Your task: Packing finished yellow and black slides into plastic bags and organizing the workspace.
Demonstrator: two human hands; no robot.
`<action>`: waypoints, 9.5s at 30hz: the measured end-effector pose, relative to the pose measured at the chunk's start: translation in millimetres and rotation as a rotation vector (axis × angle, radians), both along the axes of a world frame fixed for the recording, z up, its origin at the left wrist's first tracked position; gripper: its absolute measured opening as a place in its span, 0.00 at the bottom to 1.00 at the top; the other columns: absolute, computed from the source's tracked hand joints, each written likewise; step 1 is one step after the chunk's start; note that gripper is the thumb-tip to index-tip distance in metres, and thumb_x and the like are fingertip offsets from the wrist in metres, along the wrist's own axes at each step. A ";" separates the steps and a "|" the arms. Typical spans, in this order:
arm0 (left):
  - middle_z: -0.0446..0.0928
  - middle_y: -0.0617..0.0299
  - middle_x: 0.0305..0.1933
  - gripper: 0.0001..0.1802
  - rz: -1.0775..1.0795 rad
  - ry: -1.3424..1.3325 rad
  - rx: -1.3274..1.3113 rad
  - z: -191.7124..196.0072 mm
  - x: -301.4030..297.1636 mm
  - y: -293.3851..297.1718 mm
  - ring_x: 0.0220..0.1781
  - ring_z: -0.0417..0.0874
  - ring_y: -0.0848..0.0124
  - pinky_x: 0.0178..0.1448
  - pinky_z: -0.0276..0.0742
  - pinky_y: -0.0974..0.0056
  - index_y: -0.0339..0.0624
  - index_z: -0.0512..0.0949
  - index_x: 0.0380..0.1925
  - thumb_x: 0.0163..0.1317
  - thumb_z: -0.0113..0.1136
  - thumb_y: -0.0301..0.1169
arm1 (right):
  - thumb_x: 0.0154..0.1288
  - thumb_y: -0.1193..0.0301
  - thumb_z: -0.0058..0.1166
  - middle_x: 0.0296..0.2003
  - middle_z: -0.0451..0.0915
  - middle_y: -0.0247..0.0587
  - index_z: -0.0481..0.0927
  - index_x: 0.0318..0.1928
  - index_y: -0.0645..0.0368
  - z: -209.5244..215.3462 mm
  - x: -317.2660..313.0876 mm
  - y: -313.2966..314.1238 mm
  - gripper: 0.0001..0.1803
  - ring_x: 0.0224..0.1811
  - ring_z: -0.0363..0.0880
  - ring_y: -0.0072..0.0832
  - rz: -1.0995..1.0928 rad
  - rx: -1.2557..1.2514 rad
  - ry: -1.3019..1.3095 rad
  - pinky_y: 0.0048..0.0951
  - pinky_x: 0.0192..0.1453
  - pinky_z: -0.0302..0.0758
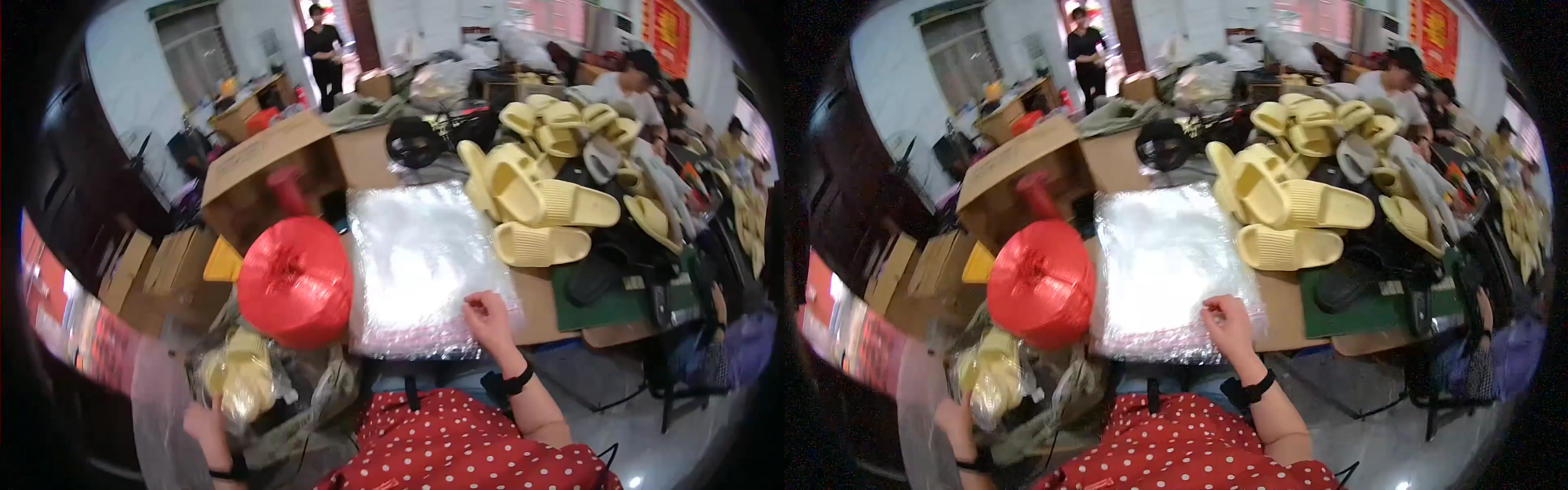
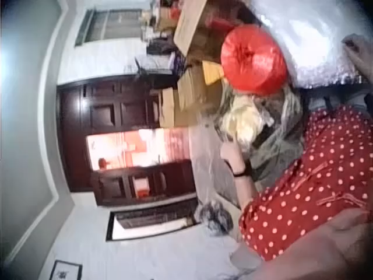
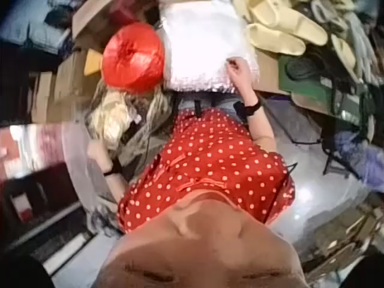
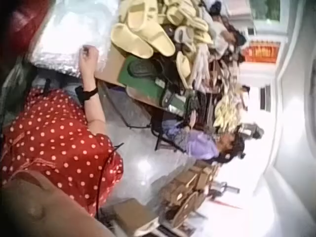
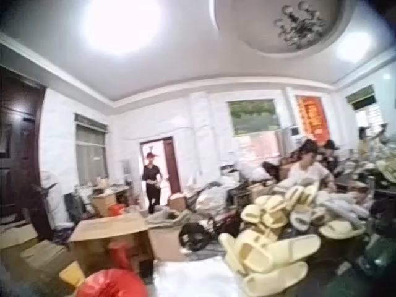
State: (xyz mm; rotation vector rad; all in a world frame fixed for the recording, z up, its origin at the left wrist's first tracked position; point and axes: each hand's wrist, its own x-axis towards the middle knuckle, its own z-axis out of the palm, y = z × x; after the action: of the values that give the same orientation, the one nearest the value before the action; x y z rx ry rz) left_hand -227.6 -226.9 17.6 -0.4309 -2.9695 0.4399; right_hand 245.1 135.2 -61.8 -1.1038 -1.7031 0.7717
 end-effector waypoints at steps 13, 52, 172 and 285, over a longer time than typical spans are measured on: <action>0.60 0.37 0.70 0.35 -1.566 -0.786 0.312 44.3 248.5 178.0 0.68 0.66 0.42 0.67 0.68 0.50 0.40 0.68 0.61 0.59 0.65 0.49 | 0.57 0.63 0.64 0.43 0.76 0.49 0.75 0.49 0.61 94.6 69.4 134.9 0.23 0.45 0.76 0.47 -0.550 0.489 -0.416 0.42 0.49 0.74; 0.55 0.42 0.74 0.36 -1.478 -0.426 0.613 -81.9 233.9 303.1 0.77 0.52 0.46 0.78 0.43 0.45 0.47 0.66 0.67 0.63 0.54 0.54 | 0.67 0.59 0.53 0.38 0.82 0.52 0.78 0.49 0.70 155.8 22.6 118.5 0.23 0.41 0.81 0.35 -0.058 0.020 0.001 0.34 0.46 0.75; 0.68 0.45 0.67 0.21 -1.698 -0.853 0.776 -18.6 259.7 299.8 0.68 0.69 0.49 0.71 0.63 0.56 0.43 0.73 0.61 0.70 0.46 0.31 | 0.63 0.67 0.55 0.27 0.77 0.58 0.72 0.29 0.64 37.6 25.8 -70.0 0.12 0.31 0.77 0.55 -0.014 -0.027 -0.469 0.49 0.35 0.73; 0.69 0.49 0.61 0.29 -1.103 -1.076 0.961 15.0 273.9 236.8 0.55 0.74 0.59 0.55 0.72 0.62 0.32 0.67 0.62 0.60 0.54 0.29 | 0.58 0.64 0.52 0.43 0.83 0.55 0.83 0.45 0.61 -240.6 564.9 -425.6 0.18 0.49 0.82 0.47 -2.097 -1.120 -0.185 0.45 0.51 0.77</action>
State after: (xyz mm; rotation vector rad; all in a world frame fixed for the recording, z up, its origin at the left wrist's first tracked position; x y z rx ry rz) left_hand 46.2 10.0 32.6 -2.3495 -2.4241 -1.6083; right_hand 810.0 -290.4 -302.3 -2.7067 0.6063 0.0158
